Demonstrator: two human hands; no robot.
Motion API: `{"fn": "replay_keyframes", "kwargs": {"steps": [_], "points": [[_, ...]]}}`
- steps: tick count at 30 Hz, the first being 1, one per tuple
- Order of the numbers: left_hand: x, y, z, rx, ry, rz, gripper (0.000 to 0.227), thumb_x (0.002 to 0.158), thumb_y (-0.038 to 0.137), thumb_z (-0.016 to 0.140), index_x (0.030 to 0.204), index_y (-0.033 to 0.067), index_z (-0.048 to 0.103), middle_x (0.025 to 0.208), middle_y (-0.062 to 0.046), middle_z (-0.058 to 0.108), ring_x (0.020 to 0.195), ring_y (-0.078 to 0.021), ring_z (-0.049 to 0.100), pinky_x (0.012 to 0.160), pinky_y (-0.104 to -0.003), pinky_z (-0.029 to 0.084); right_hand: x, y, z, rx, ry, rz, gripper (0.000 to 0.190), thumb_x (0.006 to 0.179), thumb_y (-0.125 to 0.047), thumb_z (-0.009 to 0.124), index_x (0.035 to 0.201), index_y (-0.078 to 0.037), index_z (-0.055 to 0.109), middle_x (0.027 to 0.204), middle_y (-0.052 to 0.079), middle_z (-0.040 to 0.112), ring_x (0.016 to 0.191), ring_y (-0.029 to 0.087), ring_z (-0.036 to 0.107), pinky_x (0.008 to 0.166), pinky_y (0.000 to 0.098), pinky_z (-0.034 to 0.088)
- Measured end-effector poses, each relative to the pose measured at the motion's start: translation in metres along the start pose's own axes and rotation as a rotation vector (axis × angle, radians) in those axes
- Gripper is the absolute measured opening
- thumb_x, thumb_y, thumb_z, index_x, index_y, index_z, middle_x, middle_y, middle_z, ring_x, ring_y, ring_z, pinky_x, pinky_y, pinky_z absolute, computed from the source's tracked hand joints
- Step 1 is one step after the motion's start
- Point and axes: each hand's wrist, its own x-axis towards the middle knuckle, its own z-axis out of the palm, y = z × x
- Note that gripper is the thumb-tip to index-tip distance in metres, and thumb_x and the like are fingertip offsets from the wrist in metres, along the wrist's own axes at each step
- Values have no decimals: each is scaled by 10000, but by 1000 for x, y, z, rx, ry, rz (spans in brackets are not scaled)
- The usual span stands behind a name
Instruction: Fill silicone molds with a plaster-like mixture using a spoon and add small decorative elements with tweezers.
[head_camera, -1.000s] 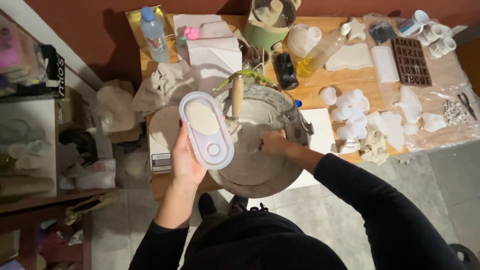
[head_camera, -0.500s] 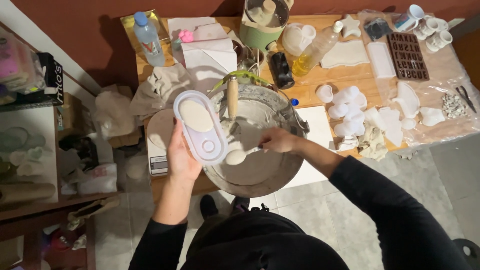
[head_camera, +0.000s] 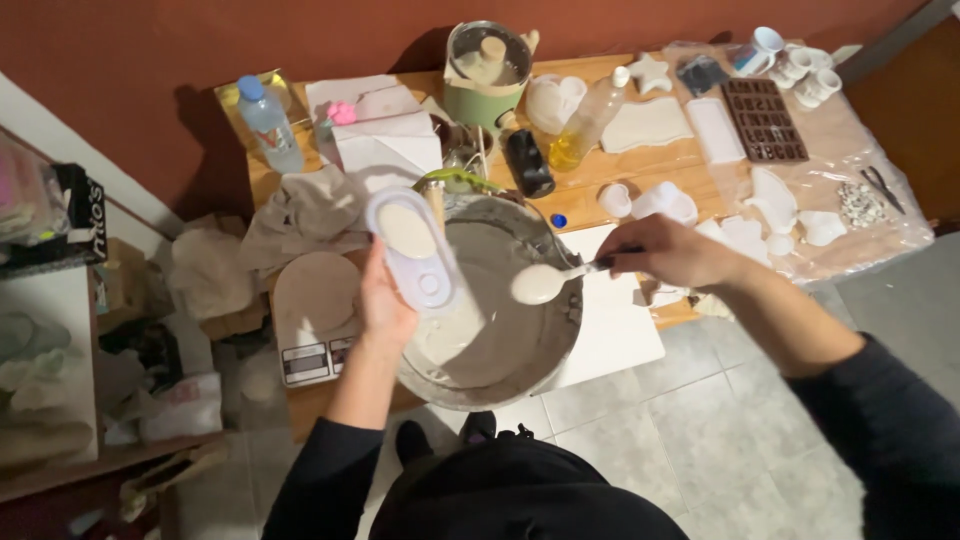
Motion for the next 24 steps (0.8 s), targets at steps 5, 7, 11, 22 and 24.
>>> {"fn": "replay_keyframes", "kwargs": {"steps": [5,7,11,22,24], "points": [[5,-50,28,-9,-54,-74,533,1093,418,373,1476,65,486,1414,-109,598,1295,-266,585,1093,-450,485,-25,5,-32,75,72,-267,223,893,-68,682,1103,-26,748,996,79,794,923,136,718,841,306,580],[1,-58,46,-82,-128,-149,534,1108,418,371,1472,47,496,1411,-119,601,1291,-283,588,1100,-449,482,-35,-4,-30,165,101,-238,254,897,-50,668,1143,-33,731,1035,82,784,949,129,714,868,298,576],[-11,-56,85,-122,-153,-227,524,1096,416,342,1463,75,496,1422,-97,588,1296,-269,575,1099,-441,469,-49,-25,25,46,455,-277,213,919,-66,677,1124,-45,733,985,83,770,876,198,686,805,357,538],[-25,-43,114,-196,-149,-138,515,1113,437,338,1457,89,501,1389,-94,599,1286,-271,570,1125,-464,433,-69,-45,113,-516,1327,-615,263,857,-22,742,1114,-80,724,1025,45,676,964,267,576,915,405,350],[-25,-40,121,-213,-195,-168,538,1082,445,336,1440,83,511,1375,-115,622,1270,-292,590,1101,-463,451,-69,-48,112,-539,1328,-628,262,855,-7,747,1105,-85,730,1013,38,676,952,259,576,907,396,352]]}}
